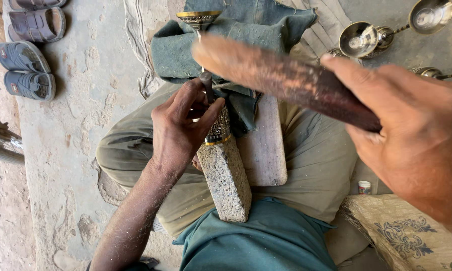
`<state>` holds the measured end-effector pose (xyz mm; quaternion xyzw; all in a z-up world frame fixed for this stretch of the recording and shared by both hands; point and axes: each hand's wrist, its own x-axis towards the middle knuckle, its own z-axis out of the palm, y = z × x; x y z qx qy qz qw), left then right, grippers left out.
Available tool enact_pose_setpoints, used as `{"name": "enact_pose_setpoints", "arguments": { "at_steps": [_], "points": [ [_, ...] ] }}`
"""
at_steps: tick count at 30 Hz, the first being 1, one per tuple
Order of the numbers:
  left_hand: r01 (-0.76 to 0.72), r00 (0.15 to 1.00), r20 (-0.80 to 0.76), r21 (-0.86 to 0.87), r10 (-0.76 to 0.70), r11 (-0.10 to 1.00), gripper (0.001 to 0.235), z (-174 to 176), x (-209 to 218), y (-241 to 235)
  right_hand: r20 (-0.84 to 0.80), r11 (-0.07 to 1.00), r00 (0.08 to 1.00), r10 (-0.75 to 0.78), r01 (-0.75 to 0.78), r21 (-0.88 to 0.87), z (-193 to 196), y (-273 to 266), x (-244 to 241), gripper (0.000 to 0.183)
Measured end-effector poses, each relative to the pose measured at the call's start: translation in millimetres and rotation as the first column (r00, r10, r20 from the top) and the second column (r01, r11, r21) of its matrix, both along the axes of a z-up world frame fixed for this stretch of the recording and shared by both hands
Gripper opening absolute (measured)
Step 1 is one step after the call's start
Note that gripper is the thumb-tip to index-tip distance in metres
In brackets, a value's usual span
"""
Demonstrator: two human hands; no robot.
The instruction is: The person sits on the floor and uses a hammer and chisel to engrave a decorative pattern onto the stem of a brass candlestick. The candlestick is held steady against a stone block. The person repeatedly strikes the chisel to create the design.
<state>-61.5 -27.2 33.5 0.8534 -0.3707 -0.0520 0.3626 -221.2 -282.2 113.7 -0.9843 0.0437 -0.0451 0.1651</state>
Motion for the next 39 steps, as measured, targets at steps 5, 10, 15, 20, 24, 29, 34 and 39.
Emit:
{"name": "enact_pose_setpoints", "arguments": {
  "at_steps": [5,10,15,20,24,29,34,39],
  "points": [
    [-0.011,1.0,-0.024,0.012,0.011,1.0,0.037,1.0,-0.5,1.5,0.062,1.0,0.998,0.025,-0.025,0.011,-3.3,-1.1,0.8,0.058],
    [-0.01,0.999,-0.041,-0.016,0.009,1.0,0.041,0.1,-0.6,0.5,0.103,0.999,0.994,0.048,-0.048,-0.002,-5.9,-2.0,3.4,0.056],
    [-0.009,0.998,-0.059,-0.007,0.009,1.0,0.043,0.9,1.0,-1.8,0.113,0.999,0.993,0.04,-0.043,0.027,2.9,2.7,11.0,0.059],
    [-0.003,0.999,-0.052,-0.019,0.002,1.0,0.041,1.5,2.1,-2.7,-0.026,0.999,0.999,0.025,-0.026,-0.026,10.6,3.6,17.9,0.067],
    [-0.005,0.999,-0.041,-0.012,0.004,1.0,0.04,1.4,-0.7,-0.3,0.007,0.999,0.998,0.055,-0.055,-0.001,5.7,1.1,18.2,0.059],
    [-0.007,0.997,-0.077,-0.01,0.006,1.0,0.04,3.2,0.1,-1.5,0.123,0.994,0.991,0.044,-0.055,0.09,-2.1,-3.7,12.3,0.054],
    [-0.005,0.998,-0.068,-0.016,0.004,1.0,0.04,2.1,1.3,-3.3,0.066,0.998,0.997,0.037,-0.04,0.056,-8.2,-8.7,7.2,0.057],
    [0.025,0.999,-0.04,-0.017,-0.026,1.0,0.042,3.2,2.1,-3.7,0.038,0.999,0.999,0.027,-0.028,0.02,-12.4,-10.4,4.1,0.055]
  ]
}}
